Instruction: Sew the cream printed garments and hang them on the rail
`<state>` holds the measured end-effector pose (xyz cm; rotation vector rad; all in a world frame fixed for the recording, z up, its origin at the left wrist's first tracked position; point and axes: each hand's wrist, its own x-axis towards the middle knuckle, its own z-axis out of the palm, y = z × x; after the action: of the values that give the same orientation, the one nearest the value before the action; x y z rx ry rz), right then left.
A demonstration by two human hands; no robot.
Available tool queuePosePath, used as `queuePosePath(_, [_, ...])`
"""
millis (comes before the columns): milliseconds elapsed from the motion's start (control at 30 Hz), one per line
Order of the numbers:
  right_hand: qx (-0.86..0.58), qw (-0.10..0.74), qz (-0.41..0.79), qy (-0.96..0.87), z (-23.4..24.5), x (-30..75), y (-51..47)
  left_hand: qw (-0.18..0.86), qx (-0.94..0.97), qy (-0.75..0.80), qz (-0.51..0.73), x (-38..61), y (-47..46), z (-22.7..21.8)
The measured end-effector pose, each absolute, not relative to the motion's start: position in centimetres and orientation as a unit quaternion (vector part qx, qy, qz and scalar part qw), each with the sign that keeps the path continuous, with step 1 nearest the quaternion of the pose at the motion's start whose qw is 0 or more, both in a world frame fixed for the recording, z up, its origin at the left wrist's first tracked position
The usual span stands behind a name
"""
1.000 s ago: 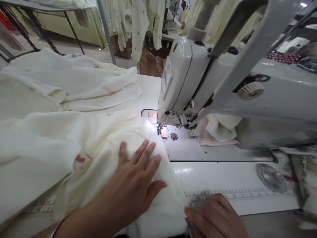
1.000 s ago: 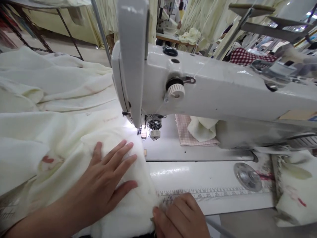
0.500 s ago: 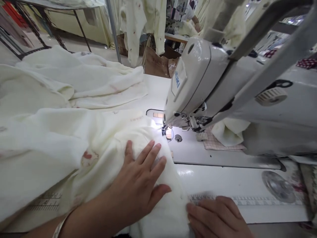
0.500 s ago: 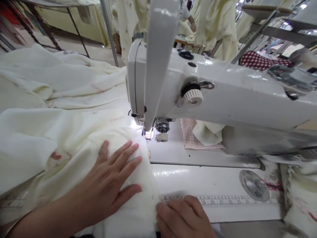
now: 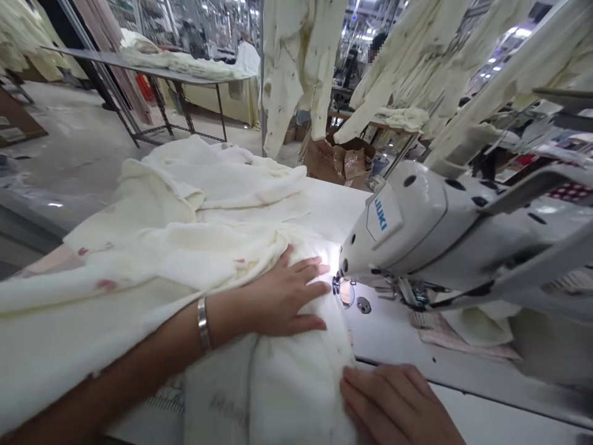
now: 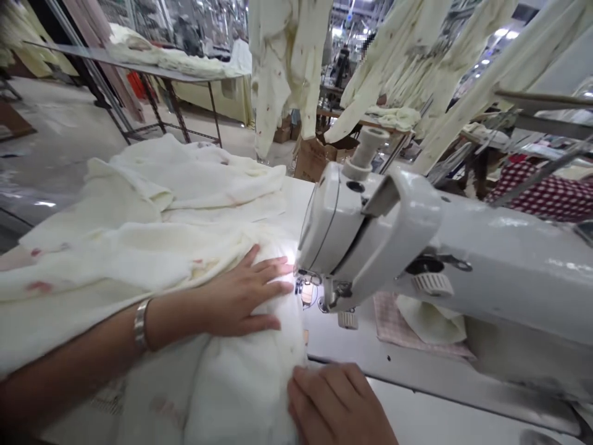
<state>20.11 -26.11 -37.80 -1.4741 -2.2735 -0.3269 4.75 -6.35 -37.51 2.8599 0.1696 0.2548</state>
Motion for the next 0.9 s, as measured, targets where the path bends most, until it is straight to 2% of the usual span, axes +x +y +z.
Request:
queuePosePath(233, [-0.546, 0.214, -0.096, -0.804, -37.8, 21.0, -21.5, 0.103, 0.991, 0.012, 0.09, 7.5, -0.6, -37.9])
queuePosePath(400, [-0.567, 0.153, -0.112, -0.801, -38.9, 22.2, -19.5, 0.064, 0.994, 0.021, 0.081, 9.5, 2.9, -37.8])
queuePosePath(500, [-0.57, 0.156, -0.122, -0.798, -39.2, 22.4, -19.0, 0.029, 0.997, 0.05, 0.058, 10.4, 4.1, -37.5])
queuePosePath(600, [-0.579, 0.185, -0.071, -0.791, -38.2, 21.8, -19.7, 0.007, 0.991, 0.129, 0.03, 9.6, 1.4, -37.3])
queuePosePath(733, [-0.578, 0.25, 0.014, -0.777, -35.8, 20.5, -22.7, -0.014, 0.968, 0.249, 0.032, 5.5, -7.8, -37.0])
queuePosePath(833, [-0.584, 0.252, 0.0, -0.772, -35.4, 19.7, -25.4, 0.002, 0.97, 0.24, 0.02, 3.5, -12.1, -35.9])
queuePosePath(900, [-0.599, 0.236, -0.007, -0.765, -36.0, 19.2, -26.7, 0.027, 0.975, 0.218, 0.022, 3.6, -11.5, -35.0])
